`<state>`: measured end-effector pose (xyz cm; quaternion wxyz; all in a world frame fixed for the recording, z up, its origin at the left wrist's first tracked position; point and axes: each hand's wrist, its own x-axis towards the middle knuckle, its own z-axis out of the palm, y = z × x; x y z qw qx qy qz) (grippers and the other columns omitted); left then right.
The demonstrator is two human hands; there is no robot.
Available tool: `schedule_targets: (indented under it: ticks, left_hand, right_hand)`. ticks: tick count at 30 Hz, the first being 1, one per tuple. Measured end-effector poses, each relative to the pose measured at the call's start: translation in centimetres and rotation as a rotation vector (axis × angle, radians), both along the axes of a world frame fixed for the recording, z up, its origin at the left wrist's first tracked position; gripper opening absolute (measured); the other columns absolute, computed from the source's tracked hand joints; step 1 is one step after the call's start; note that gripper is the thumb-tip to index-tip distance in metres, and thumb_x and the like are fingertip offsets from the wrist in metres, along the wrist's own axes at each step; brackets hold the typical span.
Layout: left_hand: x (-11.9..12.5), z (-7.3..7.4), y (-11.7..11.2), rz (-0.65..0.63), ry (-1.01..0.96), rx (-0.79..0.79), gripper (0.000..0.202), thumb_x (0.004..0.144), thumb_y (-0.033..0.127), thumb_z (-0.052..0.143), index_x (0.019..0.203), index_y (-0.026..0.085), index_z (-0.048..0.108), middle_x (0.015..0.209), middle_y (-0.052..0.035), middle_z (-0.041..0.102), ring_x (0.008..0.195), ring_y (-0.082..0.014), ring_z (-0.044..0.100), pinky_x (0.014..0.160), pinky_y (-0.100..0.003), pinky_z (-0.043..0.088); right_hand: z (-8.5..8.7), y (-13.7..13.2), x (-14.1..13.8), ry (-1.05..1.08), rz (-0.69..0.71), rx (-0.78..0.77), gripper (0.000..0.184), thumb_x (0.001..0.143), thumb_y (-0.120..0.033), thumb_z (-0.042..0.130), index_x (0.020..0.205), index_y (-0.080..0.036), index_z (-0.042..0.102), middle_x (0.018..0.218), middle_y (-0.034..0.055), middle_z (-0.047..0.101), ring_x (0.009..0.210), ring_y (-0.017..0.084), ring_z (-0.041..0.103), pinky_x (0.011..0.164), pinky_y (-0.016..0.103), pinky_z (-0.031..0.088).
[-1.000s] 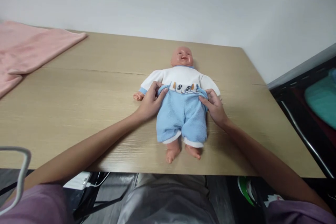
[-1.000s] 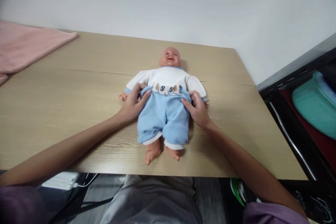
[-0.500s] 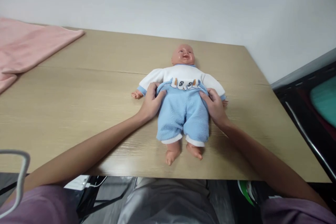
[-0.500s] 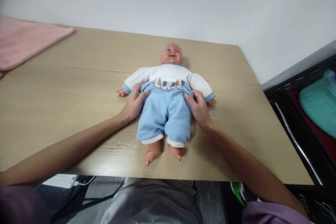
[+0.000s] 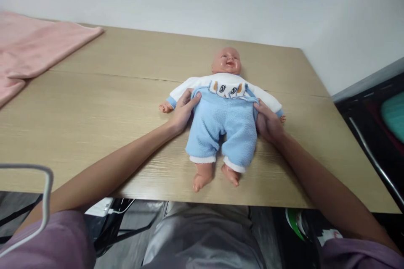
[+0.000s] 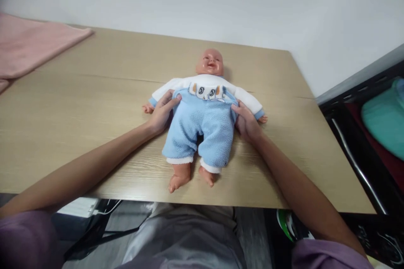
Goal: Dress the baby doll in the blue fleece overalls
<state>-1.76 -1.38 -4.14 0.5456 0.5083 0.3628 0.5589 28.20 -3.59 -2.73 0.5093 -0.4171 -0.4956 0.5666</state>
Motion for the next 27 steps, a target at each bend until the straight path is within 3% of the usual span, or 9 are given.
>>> schedule_targets:
  ticks: [2,5,9,13,16,19,23,27]
  left_hand:
    - [-0.3,0.9,0.0,-0.007,0.143,0.074,0.050,0.096,0.067,0.088,0.097,0.024,0.062,0.094,-0.0009,0.057,0.091,-0.0214,0.054,0.089,-0.036,0.049]
    - [-0.3,2.5,0.5,0.014,0.353,0.263,0.043,0.099,0.062,0.087,0.101,0.024,0.069,0.104,-0.0044,0.063,0.097,-0.0230,0.056,0.090,-0.036,0.048]
    - [0.4,3.6,1.9,0.006,0.317,0.308,0.042,0.106,0.066,0.078,0.109,0.026,0.065,0.097,-0.0019,0.060,0.087,-0.0201,0.054,0.080,-0.034,0.044]
    - [-0.1,2.6,2.7,0.015,0.318,0.154,0.045,0.105,0.069,0.076,0.109,0.027,0.058,0.085,0.0020,0.054,0.076,-0.0187,0.047,0.072,-0.033,0.038]
    - [-1.1,1.4,2.5,-0.010,0.471,0.093,0.037,0.104,0.056,0.072,0.095,0.025,0.056,0.089,0.0005,0.054,0.087,-0.0213,0.052,0.083,-0.036,0.045]
    - [-1.7,0.8,1.9,0.004,0.537,0.038,0.020,0.104,0.039,0.064,0.095,0.024,0.053,0.096,-0.0005,0.055,0.098,-0.0238,0.054,0.097,-0.039,0.048]
    - [-1.5,0.5,1.3,0.055,0.521,-0.063,0.014,0.106,0.032,0.060,0.098,0.025,0.050,0.101,-0.0020,0.054,0.105,-0.0259,0.055,0.102,-0.041,0.049]
    - [-1.0,-0.7,1.6,0.125,0.324,-0.084,0.012,0.107,0.033,0.061,0.103,0.026,0.053,0.105,-0.0024,0.056,0.107,-0.0253,0.055,0.104,-0.039,0.051]
  right_hand:
    - [0.0,-0.1,0.3,-0.074,-0.022,0.068,0.049,0.085,-0.072,0.090,0.108,-0.031,0.076,0.113,0.0058,0.085,0.130,0.040,0.076,0.115,0.056,0.064]
    - [0.9,0.1,0.4,-0.236,-0.061,0.219,0.049,0.085,-0.071,0.093,0.105,-0.030,0.077,0.109,0.0044,0.081,0.117,0.036,0.075,0.115,0.052,0.061]
    - [2.2,1.9,-0.4,-0.297,-0.080,0.327,0.048,0.087,-0.071,0.094,0.102,-0.031,0.073,0.100,0.0020,0.073,0.100,0.028,0.068,0.102,0.044,0.060]
    - [0.7,3.5,0.1,-0.268,-0.126,0.232,0.055,0.084,-0.077,0.094,0.092,-0.031,0.064,0.089,-0.0017,0.066,0.090,0.024,0.064,0.092,0.038,0.058]
    - [-1.3,3.1,1.5,-0.368,-0.129,0.168,0.051,0.088,-0.075,0.089,0.090,-0.030,0.066,0.090,-0.0011,0.067,0.095,0.025,0.064,0.097,0.039,0.058]
    - [-2.4,1.7,2.5,-0.388,-0.200,0.088,0.041,0.092,-0.064,0.086,0.084,-0.029,0.065,0.087,-0.0007,0.064,0.099,0.027,0.065,0.105,0.043,0.059]
    - [-2.5,0.3,1.7,-0.171,-0.209,-0.045,0.027,0.094,-0.055,0.083,0.091,-0.032,0.069,0.097,0.0015,0.075,0.122,0.033,0.072,0.117,0.050,0.060]
    - [-1.9,0.2,-0.1,0.069,-0.124,-0.106,0.033,0.091,-0.059,0.087,0.106,-0.033,0.074,0.115,0.0045,0.085,0.139,0.036,0.073,0.123,0.056,0.062]
